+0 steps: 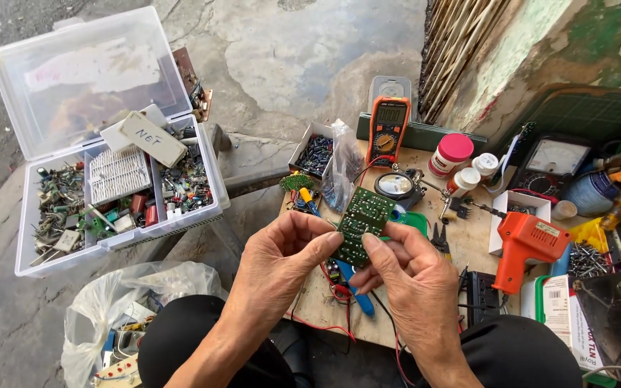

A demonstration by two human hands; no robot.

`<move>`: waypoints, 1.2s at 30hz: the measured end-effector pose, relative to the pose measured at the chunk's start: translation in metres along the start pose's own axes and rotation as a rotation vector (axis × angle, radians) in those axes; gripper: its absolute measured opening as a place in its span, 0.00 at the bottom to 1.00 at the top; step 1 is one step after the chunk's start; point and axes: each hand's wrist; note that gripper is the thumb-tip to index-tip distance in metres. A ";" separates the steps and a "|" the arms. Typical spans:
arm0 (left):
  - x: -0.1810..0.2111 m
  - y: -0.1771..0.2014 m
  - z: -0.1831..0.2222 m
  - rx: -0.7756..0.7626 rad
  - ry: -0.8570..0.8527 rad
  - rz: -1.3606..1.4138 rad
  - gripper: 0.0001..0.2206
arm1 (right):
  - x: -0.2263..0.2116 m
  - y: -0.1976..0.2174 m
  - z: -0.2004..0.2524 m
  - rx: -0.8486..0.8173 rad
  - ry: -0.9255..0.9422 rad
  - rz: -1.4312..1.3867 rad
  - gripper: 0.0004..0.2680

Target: Desoldering electronic components from a printed circuit board using a soldering iron and a desoldering pump.

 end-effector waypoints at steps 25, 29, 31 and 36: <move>-0.038 -0.010 0.003 0.039 0.196 0.170 0.13 | 0.013 0.008 -0.004 -0.042 -0.006 0.147 0.12; -0.077 -0.015 0.005 0.136 -0.011 -0.040 0.06 | 0.021 0.019 -0.019 -0.135 -0.075 0.298 0.16; -0.083 -0.016 0.011 0.204 -0.352 -0.221 0.06 | 0.021 0.023 -0.027 -0.159 -0.146 0.171 0.17; -0.108 -0.017 0.008 0.312 -0.915 -0.565 0.09 | 0.021 0.016 -0.033 -0.171 -0.261 0.068 0.20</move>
Point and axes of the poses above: each hand's wrist, its own z-axis away from the middle knuckle, its own y-axis out of the back of the hand, x = y × z, and after that the axes turned 7 degrees about x, right-handed
